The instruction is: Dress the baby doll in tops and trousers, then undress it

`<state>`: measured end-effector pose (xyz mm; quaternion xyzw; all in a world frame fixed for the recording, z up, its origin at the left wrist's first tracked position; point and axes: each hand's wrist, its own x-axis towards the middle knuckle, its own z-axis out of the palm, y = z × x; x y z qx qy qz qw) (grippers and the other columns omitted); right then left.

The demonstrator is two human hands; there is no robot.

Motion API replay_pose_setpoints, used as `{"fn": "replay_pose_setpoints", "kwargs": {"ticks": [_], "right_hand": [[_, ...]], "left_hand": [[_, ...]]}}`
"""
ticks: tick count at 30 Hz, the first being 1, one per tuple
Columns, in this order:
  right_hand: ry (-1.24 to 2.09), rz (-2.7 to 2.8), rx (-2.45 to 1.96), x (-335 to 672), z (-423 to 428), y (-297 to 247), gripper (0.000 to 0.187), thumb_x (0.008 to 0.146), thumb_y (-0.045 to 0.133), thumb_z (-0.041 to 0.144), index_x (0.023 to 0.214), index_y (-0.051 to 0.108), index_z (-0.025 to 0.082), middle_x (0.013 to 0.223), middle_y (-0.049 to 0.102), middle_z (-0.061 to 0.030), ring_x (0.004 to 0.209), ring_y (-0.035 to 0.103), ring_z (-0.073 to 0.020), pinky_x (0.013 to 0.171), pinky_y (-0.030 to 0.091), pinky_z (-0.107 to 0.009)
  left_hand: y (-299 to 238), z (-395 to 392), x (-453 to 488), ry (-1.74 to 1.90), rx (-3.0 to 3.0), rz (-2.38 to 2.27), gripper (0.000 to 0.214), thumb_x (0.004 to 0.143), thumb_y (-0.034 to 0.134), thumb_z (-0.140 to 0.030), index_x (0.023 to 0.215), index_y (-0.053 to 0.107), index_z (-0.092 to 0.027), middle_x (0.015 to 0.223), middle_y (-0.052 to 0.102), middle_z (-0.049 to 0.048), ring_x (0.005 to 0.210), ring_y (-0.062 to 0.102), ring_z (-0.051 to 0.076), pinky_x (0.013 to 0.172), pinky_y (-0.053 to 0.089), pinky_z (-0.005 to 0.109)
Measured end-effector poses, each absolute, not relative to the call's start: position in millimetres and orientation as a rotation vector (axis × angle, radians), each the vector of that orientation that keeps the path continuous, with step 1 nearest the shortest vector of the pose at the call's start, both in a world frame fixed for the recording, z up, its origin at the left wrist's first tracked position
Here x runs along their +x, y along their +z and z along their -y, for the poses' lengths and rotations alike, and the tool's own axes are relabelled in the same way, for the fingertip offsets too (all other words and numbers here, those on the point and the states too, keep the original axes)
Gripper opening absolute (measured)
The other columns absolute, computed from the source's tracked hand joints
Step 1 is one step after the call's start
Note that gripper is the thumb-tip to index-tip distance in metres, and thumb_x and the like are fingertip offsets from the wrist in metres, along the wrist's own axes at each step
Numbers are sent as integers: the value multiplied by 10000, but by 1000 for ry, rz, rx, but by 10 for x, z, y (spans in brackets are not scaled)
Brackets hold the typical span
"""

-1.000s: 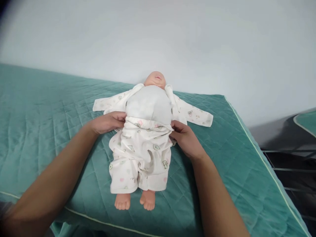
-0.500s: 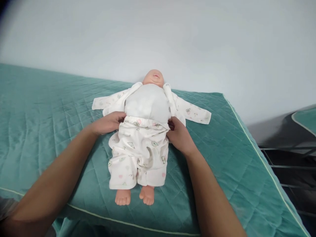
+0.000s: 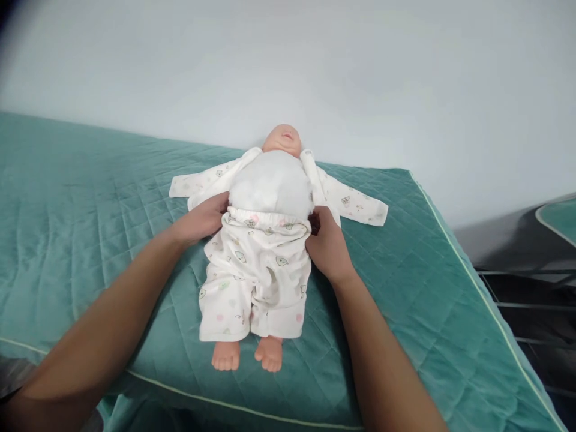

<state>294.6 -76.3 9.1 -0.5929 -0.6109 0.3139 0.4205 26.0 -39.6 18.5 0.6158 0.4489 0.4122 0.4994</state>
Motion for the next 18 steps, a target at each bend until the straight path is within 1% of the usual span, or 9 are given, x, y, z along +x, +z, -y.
{"fn": "replay_pose_setpoints", "kwargs": {"ticks": [3, 6, 8, 10, 12, 14, 16, 18], "right_hand": [[829, 1555, -1412, 2909, 761, 137, 252, 737, 709, 209, 965, 605, 240, 988, 719, -25, 889, 646, -212, 816, 500, -337], [913, 1528, -1324, 2934, 716, 138, 174, 749, 702, 212, 905, 628, 231, 932, 720, -9, 858, 638, -195, 779, 493, -313], [1001, 1487, -1301, 2984, 686, 124, 157, 749, 719, 232, 886, 642, 226, 901, 720, -2, 831, 632, -184, 719, 480, -288], [1105, 1452, -1281, 3047, 682, 118, 178, 742, 745, 252, 895, 657, 226, 887, 722, 5, 790, 625, -167, 675, 469, -267], [1170, 1449, -1275, 3102, 708, 128, 207, 738, 763, 261, 923, 675, 229, 892, 726, 6, 768, 626, -157, 684, 479, -265], [1160, 1472, -1302, 3130, 749, 147, 202, 759, 751, 270, 949, 694, 228, 904, 728, 0, 782, 637, -158, 725, 495, -274], [1072, 1493, -1377, 3128, 786, 165, 154, 804, 705, 287, 943, 710, 222, 896, 723, -8, 789, 637, -159, 729, 492, -274], [975, 1502, -1451, 3112, 807, 182, 132, 834, 657, 293, 921, 719, 215, 871, 716, -15, 770, 625, -156, 686, 475, -264]], "left_hand": [[141, 397, 334, 1041, 1489, -1027, 417, 692, 704, -224, 1107, 696, -183, 1035, 757, 83, 1044, 661, 282, 926, 539, 433], [100, 386, 395, 1073, 1389, -975, 389, 705, 658, -225, 1089, 707, -179, 983, 760, 62, 1018, 671, 273, 926, 538, 436], [100, 379, 389, 1049, 1333, -959, 371, 691, 639, -211, 1055, 707, -175, 947, 754, 49, 980, 674, 260, 905, 539, 425], [129, 379, 335, 992, 1326, -972, 360, 661, 646, -192, 1018, 693, -170, 922, 738, 42, 931, 671, 242, 863, 538, 401], [179, 389, 253, 943, 1351, -1022, 343, 642, 654, -169, 984, 657, -171, 883, 713, 31, 863, 659, 214, 806, 530, 368], [237, 409, 178, 985, 1408, -1113, 301, 658, 641, -151, 957, 615, -185, 841, 678, 14, 822, 641, 190, 781, 520, 345], [289, 440, 140, 1148, 1513, -1209, 223, 720, 618, -162, 937, 587, -204, 873, 658, 12, 873, 633, 183, 829, 517, 343], [329, 481, 149, 1310, 1663, -1254, 146, 797, 606, -207, 940, 584, -221, 994, 653, 30, 1003, 616, 194, 930, 505, 359]]}}
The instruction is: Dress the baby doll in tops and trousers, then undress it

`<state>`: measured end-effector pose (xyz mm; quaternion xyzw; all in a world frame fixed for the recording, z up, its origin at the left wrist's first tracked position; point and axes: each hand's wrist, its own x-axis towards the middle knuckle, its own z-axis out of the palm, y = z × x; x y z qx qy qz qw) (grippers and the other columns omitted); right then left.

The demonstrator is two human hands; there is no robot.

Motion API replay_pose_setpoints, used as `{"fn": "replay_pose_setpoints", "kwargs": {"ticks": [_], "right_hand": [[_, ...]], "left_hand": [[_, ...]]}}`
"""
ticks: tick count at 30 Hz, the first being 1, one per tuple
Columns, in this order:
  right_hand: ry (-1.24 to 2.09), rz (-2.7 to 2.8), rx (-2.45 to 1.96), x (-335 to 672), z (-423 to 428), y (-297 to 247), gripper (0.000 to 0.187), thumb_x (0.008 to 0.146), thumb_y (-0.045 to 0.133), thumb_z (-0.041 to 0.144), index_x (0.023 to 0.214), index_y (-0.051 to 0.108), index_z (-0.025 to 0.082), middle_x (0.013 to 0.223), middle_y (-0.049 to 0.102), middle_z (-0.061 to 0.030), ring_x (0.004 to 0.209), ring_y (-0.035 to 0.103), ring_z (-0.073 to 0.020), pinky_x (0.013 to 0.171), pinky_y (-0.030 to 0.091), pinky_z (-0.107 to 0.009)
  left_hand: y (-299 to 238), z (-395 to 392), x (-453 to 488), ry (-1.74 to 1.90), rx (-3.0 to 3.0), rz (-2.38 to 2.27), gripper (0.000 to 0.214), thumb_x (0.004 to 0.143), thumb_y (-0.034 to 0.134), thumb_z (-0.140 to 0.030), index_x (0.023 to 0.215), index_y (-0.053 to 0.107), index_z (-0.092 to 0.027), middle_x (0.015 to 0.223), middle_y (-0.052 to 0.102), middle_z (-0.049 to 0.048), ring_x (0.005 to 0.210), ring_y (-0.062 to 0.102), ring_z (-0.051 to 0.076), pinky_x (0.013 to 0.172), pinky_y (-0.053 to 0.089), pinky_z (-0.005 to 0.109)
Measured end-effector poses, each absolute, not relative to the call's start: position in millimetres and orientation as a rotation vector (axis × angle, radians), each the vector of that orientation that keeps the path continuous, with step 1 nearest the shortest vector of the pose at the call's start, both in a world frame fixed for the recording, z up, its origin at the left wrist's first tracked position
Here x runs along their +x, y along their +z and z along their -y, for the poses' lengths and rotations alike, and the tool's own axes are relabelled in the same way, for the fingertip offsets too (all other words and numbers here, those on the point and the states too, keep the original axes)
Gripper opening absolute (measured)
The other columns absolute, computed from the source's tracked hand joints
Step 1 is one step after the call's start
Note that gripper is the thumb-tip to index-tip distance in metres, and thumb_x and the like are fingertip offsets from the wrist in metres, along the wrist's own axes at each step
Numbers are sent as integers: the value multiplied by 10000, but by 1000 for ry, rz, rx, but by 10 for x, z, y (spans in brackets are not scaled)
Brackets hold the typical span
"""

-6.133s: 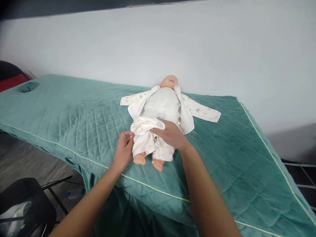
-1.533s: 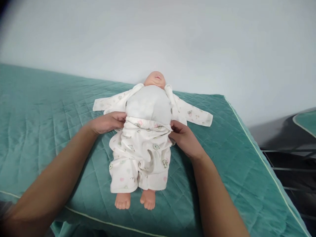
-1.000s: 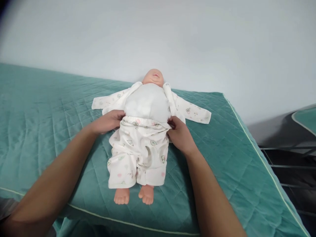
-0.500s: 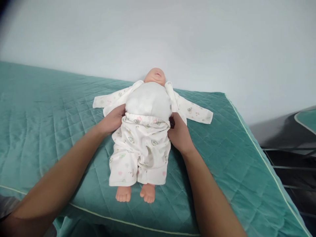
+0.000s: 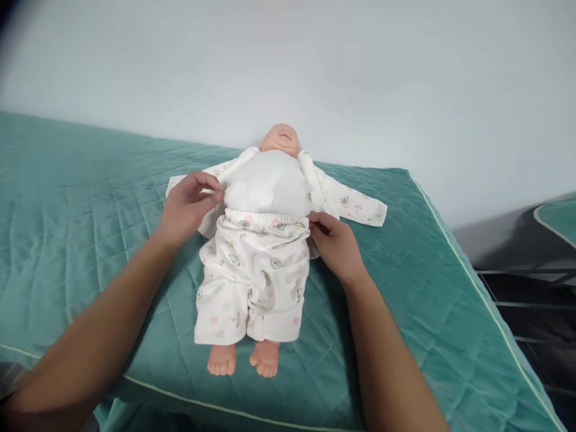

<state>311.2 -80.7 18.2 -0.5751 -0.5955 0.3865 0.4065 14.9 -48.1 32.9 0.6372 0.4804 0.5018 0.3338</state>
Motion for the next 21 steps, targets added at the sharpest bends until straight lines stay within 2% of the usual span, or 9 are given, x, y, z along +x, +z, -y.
{"fn": "replay_pose_setpoints", "kwargs": {"ticks": [3, 7, 11, 14, 17, 19, 21], "right_hand": [[998, 1553, -1440, 3107, 820, 216, 167, 811, 643, 249, 957, 717, 214, 888, 721, -23, 781, 627, -164, 652, 467, -256], [1173, 1594, -1335, 3132, 851, 266, 325, 757, 689, 217, 1082, 694, 237, 985, 733, -36, 862, 656, -193, 686, 503, -269], [1085, 1556, -1398, 3076, 880, 268, 260, 761, 655, 232, 1015, 712, 234, 885, 714, -21, 767, 619, -175, 624, 474, -261], [1007, 1510, -1483, 3024, 850, 243, 163, 780, 621, 261, 909, 715, 226, 730, 643, 10, 625, 523, -133, 540, 389, -240], [1062, 1400, -1545, 3016, 767, 216, 116, 768, 593, 285, 807, 680, 219, 583, 525, 31, 515, 419, -118, 469, 279, -247], [1093, 1337, -1553, 3014, 713, 205, 89, 751, 571, 289, 724, 624, 223, 533, 450, 39, 484, 373, -119, 451, 235, -260], [1091, 1327, -1551, 2997, 687, 203, 115, 749, 553, 291, 653, 549, 229, 528, 413, 38, 485, 356, -122, 449, 230, -267]], "left_hand": [[366, 546, 206, 1325, 1960, -1219, 113, 859, 634, -284, 959, 605, -241, 1142, 632, 50, 1149, 560, 221, 1076, 436, 409], [390, 588, 250, 1074, 2264, -1124, 199, 850, 725, -366, 986, 635, -252, 1289, 581, 68, 1303, 455, 262, 1182, 318, 466], [427, 591, 227, 922, 2303, -1107, 227, 847, 739, -396, 969, 616, -249, 1462, 475, 64, 1444, 314, 286, 1215, 272, 489], [467, 612, 212, 867, 2261, -1081, 201, 873, 704, -390, 896, 589, -227, 1486, 458, 65, 1435, 359, 285, 1184, 329, 459], [485, 623, 236, 849, 2249, -1068, 225, 905, 651, -403, 835, 552, -213, 1467, 489, 71, 1359, 458, 279, 1124, 394, 419], [475, 582, 283, 893, 2268, -1084, 239, 931, 605, -408, 822, 520, -213, 1420, 546, 78, 1284, 518, 272, 1078, 419, 401], [457, 485, 351, 973, 2262, -1150, 223, 960, 552, -399, 843, 499, -216, 1289, 635, 84, 1156, 583, 257, 995, 443, 381]]}}
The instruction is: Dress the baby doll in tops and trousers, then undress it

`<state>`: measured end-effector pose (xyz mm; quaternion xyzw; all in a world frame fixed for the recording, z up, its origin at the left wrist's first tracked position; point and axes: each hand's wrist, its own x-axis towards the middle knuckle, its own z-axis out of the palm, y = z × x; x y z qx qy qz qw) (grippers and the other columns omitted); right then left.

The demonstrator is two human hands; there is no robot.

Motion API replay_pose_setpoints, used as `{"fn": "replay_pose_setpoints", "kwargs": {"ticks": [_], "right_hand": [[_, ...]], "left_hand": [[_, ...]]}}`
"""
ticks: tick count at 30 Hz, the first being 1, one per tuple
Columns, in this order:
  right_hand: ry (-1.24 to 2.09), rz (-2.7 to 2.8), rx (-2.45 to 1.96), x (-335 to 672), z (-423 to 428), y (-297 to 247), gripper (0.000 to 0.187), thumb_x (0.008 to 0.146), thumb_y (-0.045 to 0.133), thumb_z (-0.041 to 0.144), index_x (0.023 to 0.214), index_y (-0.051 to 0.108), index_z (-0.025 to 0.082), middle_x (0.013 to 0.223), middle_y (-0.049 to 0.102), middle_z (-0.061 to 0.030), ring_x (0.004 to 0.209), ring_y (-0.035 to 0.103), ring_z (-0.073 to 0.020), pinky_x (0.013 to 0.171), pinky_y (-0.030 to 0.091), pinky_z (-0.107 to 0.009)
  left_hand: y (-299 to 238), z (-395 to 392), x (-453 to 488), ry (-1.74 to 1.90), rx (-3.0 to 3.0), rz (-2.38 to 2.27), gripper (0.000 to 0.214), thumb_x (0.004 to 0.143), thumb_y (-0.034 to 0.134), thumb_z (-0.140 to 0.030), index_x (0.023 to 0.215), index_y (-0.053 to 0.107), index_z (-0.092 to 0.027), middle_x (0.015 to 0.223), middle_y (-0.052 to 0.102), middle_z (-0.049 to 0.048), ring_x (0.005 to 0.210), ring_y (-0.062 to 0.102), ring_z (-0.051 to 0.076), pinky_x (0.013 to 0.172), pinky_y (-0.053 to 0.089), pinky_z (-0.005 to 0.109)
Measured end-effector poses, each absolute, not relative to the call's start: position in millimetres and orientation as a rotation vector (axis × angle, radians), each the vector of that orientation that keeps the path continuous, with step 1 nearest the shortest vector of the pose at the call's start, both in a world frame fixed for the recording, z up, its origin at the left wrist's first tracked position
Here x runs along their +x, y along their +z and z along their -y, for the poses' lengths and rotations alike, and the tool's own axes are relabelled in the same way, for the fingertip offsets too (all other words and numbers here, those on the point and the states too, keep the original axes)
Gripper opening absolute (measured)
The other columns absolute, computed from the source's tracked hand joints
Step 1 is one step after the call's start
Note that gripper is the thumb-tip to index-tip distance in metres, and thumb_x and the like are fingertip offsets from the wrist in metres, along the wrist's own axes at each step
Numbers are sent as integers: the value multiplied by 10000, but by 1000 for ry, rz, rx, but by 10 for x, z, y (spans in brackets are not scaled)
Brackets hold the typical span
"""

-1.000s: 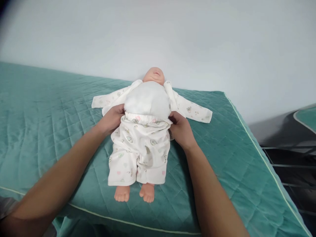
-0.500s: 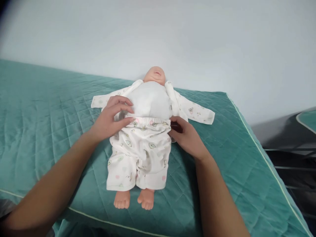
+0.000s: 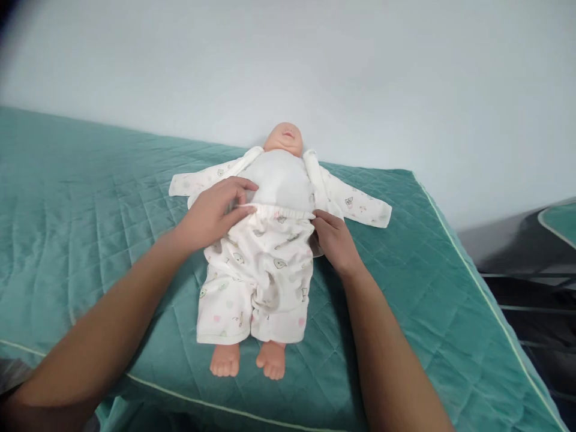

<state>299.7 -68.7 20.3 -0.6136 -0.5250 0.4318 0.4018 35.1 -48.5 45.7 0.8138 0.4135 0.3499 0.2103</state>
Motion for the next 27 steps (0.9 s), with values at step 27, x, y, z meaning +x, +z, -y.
{"fn": "replay_pose_setpoints", "kwargs": {"ticks": [27], "right_hand": [[968, 1372, -1406, 2906, 153, 265, 298, 825, 677, 494, 759, 498, 265, 594, 490, 46, 538, 411, -141, 528, 345, -285]], "left_hand": [[379, -121, 563, 1049, 2048, -1432, 142, 960, 527, -326, 881, 544, -209, 792, 574, 28, 816, 553, 225, 809, 426, 353]]}}
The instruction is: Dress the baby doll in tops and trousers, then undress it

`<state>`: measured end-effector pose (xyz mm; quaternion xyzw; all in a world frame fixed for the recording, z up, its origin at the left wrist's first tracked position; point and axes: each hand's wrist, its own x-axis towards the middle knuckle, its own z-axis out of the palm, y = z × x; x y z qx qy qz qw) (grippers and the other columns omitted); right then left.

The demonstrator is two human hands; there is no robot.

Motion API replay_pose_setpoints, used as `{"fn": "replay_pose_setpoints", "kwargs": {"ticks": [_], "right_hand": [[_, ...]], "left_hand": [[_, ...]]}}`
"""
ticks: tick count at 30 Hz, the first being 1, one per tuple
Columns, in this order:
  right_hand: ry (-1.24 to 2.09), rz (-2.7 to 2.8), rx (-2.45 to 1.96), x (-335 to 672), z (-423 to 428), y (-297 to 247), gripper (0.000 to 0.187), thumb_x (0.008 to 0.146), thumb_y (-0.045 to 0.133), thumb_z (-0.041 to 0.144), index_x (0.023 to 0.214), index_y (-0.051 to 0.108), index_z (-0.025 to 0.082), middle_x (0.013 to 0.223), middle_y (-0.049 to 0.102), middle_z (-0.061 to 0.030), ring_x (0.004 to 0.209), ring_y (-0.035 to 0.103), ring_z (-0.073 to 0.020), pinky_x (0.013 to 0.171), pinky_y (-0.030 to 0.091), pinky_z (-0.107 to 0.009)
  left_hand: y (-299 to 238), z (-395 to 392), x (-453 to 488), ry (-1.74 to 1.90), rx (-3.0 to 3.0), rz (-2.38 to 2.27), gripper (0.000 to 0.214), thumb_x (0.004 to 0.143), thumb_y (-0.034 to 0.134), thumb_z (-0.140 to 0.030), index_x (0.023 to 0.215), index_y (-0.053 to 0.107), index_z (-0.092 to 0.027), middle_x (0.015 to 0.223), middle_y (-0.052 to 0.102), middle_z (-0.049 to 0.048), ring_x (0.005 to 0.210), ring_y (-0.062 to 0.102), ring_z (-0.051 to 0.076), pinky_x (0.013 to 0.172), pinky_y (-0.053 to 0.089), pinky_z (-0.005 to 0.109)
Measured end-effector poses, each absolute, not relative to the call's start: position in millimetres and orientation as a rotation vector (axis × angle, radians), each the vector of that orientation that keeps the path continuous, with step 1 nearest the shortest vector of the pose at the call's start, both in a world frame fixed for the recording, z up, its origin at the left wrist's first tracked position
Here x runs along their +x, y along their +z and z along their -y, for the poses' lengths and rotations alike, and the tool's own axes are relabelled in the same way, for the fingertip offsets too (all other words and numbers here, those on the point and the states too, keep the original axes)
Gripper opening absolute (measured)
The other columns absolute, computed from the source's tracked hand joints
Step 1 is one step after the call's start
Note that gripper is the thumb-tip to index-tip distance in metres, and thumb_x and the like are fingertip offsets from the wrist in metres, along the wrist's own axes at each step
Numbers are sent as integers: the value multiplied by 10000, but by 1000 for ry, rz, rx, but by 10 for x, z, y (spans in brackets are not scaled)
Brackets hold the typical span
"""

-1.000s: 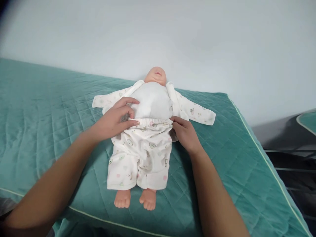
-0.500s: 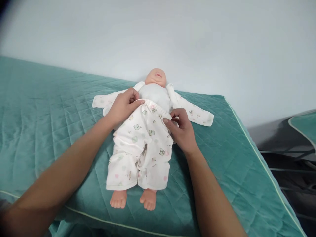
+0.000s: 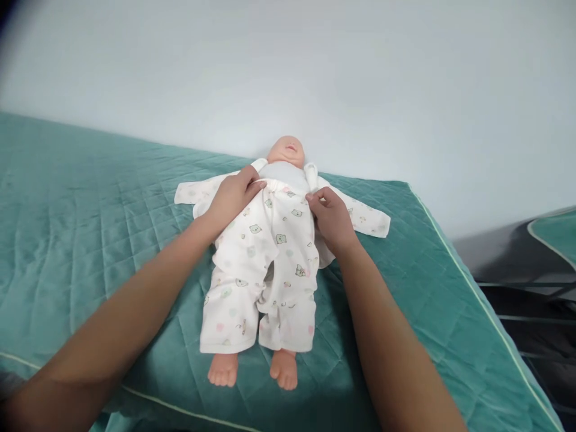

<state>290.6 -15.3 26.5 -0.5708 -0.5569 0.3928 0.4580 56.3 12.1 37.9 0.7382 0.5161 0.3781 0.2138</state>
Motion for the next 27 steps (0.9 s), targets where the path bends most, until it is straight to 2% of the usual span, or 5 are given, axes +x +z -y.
{"fn": "replay_pose_setpoints", "kwargs": {"ticks": [4, 11, 18, 22, 27], "right_hand": [[1148, 1220, -1286, 2905, 141, 183, 331, 764, 736, 485, 783, 486, 269, 699, 561, 36, 606, 502, -155, 578, 430, -299], [772, 1333, -1301, 2811, 344, 231, 200, 819, 725, 403, 846, 586, 262, 839, 598, 6, 760, 564, -164, 719, 486, -312], [664, 1548, -1135, 2876, 358, 202, 107, 898, 646, 326, 986, 632, 268, 1323, 626, -37, 1218, 588, -207, 1071, 455, -405], [764, 1546, -1200, 2878, 352, 219, 170, 923, 624, 368, 1053, 669, 268, 1291, 677, -36, 1205, 614, -216, 1098, 433, -422], [767, 1566, -1295, 2853, 326, 304, 190, 918, 620, 429, 957, 683, 253, 1131, 722, -27, 1106, 625, -225, 994, 473, -382]], "left_hand": [[336, -240, 473, 1131, 1743, -1183, 195, 917, 584, -370, 826, 515, -212, 735, 521, -16, 724, 497, 160, 704, 397, 284], [337, -5, 355, 1131, 1771, -1206, 193, 870, 627, -372, 823, 550, -202, 861, 593, 6, 807, 526, 159, 744, 403, 288], [364, 87, 187, 946, 1755, -1283, 189, 868, 607, -376, 819, 570, -197, 803, 603, 7, 751, 519, 158, 688, 393, 282], [328, 70, 166, 976, 1620, -1133, 160, 841, 640, -338, 826, 578, -191, 763, 576, -11, 690, 503, 130, 638, 376, 259], [347, 78, 199, 1030, 1519, -1093, 158, 849, 641, -326, 821, 548, -201, 715, 506, -28, 622, 438, 110, 580, 320, 248]]}}
